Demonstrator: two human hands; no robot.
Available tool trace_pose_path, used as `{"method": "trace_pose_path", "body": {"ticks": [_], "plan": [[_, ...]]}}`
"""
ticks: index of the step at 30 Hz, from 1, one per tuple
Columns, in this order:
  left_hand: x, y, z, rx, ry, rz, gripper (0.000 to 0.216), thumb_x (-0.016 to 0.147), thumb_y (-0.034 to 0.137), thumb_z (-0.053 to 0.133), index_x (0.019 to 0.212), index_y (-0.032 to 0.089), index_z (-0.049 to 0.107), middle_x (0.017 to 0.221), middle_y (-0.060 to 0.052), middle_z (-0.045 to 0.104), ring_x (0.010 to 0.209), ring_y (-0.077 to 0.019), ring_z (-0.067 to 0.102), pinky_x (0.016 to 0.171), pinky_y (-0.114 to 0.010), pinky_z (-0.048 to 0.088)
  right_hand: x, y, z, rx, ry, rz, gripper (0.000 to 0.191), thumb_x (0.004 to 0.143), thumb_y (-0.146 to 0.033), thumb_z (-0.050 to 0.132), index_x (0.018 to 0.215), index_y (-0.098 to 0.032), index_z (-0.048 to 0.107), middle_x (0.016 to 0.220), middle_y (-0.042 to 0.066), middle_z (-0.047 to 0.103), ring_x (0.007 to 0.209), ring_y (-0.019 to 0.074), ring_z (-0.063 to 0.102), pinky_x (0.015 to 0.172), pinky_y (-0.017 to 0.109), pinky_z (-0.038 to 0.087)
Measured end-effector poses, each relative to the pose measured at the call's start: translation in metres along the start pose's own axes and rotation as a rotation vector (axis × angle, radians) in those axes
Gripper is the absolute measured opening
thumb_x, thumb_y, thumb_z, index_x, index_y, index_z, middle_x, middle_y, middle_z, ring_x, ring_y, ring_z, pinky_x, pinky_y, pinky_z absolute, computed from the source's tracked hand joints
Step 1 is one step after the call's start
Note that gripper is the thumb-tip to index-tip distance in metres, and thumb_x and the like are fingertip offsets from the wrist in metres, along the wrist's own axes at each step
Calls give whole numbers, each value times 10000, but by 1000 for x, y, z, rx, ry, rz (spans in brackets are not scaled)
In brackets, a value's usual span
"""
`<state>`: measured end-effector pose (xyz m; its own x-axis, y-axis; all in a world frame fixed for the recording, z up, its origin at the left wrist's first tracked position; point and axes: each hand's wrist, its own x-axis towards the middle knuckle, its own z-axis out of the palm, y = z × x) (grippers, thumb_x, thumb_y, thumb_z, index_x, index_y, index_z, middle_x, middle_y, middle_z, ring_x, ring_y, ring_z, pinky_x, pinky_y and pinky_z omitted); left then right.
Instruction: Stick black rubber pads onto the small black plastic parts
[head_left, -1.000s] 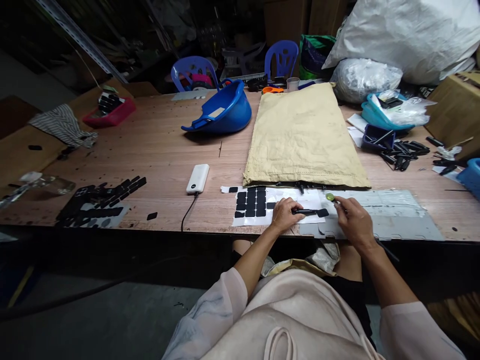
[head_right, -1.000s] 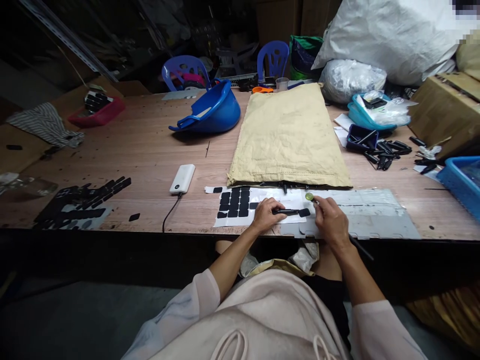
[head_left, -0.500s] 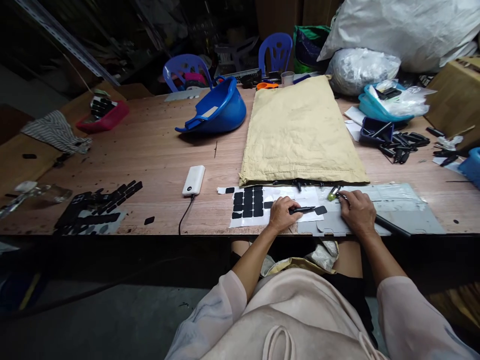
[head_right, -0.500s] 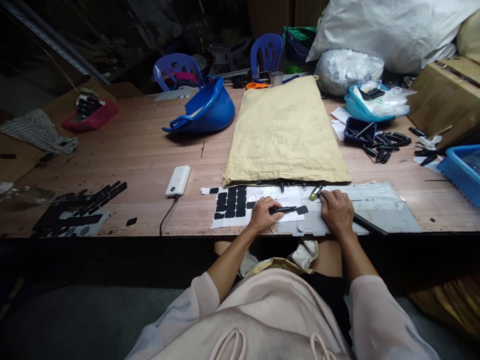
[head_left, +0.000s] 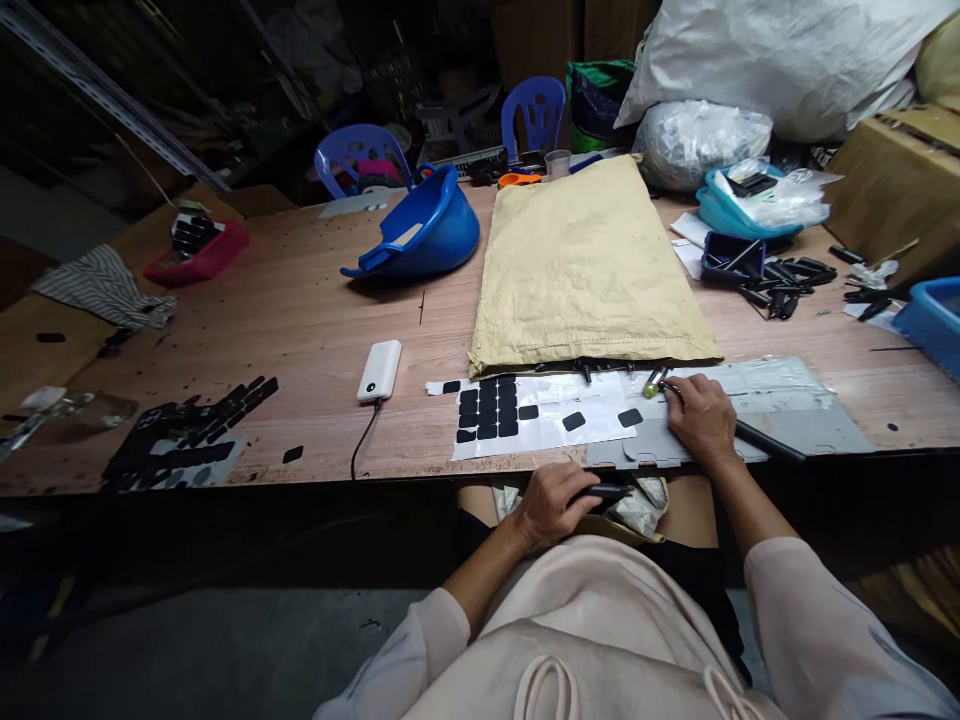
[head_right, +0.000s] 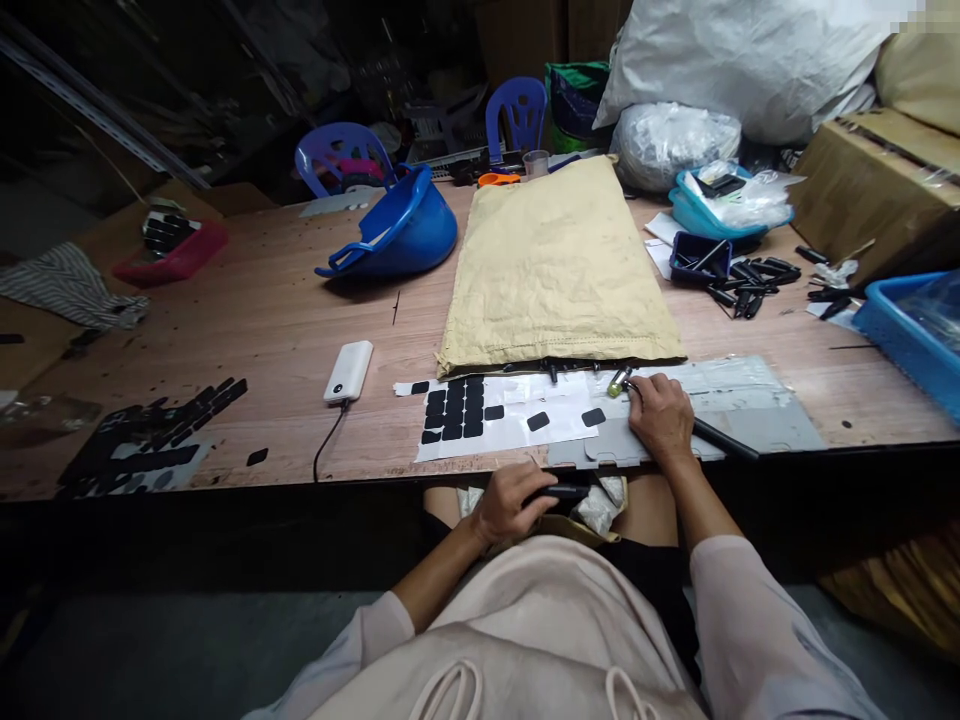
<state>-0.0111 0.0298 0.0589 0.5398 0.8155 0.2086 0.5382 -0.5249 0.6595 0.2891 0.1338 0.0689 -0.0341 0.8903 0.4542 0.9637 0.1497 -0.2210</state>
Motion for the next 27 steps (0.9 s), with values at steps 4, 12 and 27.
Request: {"method": "trace_pose_path", "body": {"ticks": [4,12,27], "plan": [[-35,-9,20,93,-39,-121,231,1006,342,605,1149,256,765,965,-80,759,860,-211,743,799,-323,607,0,0,-1,-12,-1,-5,269,968,-298,524,1085,-214,751,940,106,642,864,252,492,755,366,357],[-3,2,-5,95,75,-196,196,983,291,642,1102,251,792,962,-56,777,870,-194,738,813,-305,602,0,0,0,-31,15,-21,261,972,-299,526,1081,-210,746,942,104,645,850,245,489,741,360,351],[142,-65,-91,387,222,-677,154,929,311,736,1065,242,759,1183,-79,674,1082,-273,680,864,-343,538,0,-3,-2,-47,8,-21,257,980,-284,530,1087,-206,750,956,103,663,878,249,522,741,357,377]]}}
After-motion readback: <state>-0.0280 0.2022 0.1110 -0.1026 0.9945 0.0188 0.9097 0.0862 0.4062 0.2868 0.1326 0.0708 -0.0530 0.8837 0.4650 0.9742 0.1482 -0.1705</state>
